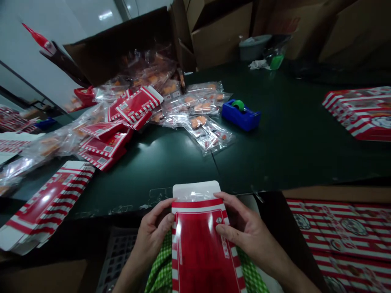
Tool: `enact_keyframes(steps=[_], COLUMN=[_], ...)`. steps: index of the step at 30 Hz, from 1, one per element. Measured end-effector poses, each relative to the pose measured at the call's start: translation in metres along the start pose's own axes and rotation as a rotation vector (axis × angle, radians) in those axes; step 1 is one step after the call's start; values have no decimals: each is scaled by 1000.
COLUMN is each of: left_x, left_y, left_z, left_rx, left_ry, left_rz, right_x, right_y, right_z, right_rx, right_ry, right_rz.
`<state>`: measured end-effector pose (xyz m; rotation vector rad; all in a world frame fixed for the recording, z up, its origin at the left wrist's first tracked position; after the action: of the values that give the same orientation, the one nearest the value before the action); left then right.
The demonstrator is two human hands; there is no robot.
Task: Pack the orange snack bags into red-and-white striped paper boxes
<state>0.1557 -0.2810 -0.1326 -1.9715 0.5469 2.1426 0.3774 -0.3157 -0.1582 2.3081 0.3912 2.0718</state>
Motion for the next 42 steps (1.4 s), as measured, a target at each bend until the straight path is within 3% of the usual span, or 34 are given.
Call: enact_keyframes(steps=[4,7,9,12,15,19,22,27,29,31,37,42], left_x=[2,3,1,-8,-22,-35,-31,-19,-18,-20,-32,-49], left_y=[-6,-13,-18,-21,-21,-25,-29,-27,-24,-21,-21,-36], left_z=[2,0,-2,-7,-14,-22,-28,-23,-21,-22,-31,-37], left_rx=[53,23,-19,20,107,70,79,88,164,235,160,355], left_ry=[-46,115,255,357,262,186,160,-49,-80,-112,-260,-212], left_rz=[86,94,78,84,108,95,54,-87,-84,-43,-31,-5], right_x=[5,16,22,33,44,51,50,40,36,34,43,50], right_y=[4,3,0,-4,-6,-9,-12,-4,4,9,7,-8], right_z=[3,9,14,16,15,18,18,10,4,-2,2,11], right_rx=[-172,-335,-366,-167,32,-22,-11,-31,-47,-65,-8,150], right_ry=[152,255,214,185,241,183,252,571,628,626,314,88], right_rz=[32,150,175,156,131,90,69,352,474,500,118,-136])
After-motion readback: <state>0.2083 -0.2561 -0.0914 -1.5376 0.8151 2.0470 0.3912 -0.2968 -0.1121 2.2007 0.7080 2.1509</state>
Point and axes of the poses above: each hand's wrist, its own y-axis away from the middle knuckle, its own z-axis out of the back of the hand, x = y × z, the point moved 4 cm from there along -y, towards the middle knuckle, and after that the axes turned 6 degrees about x, right-handed, at the moved point
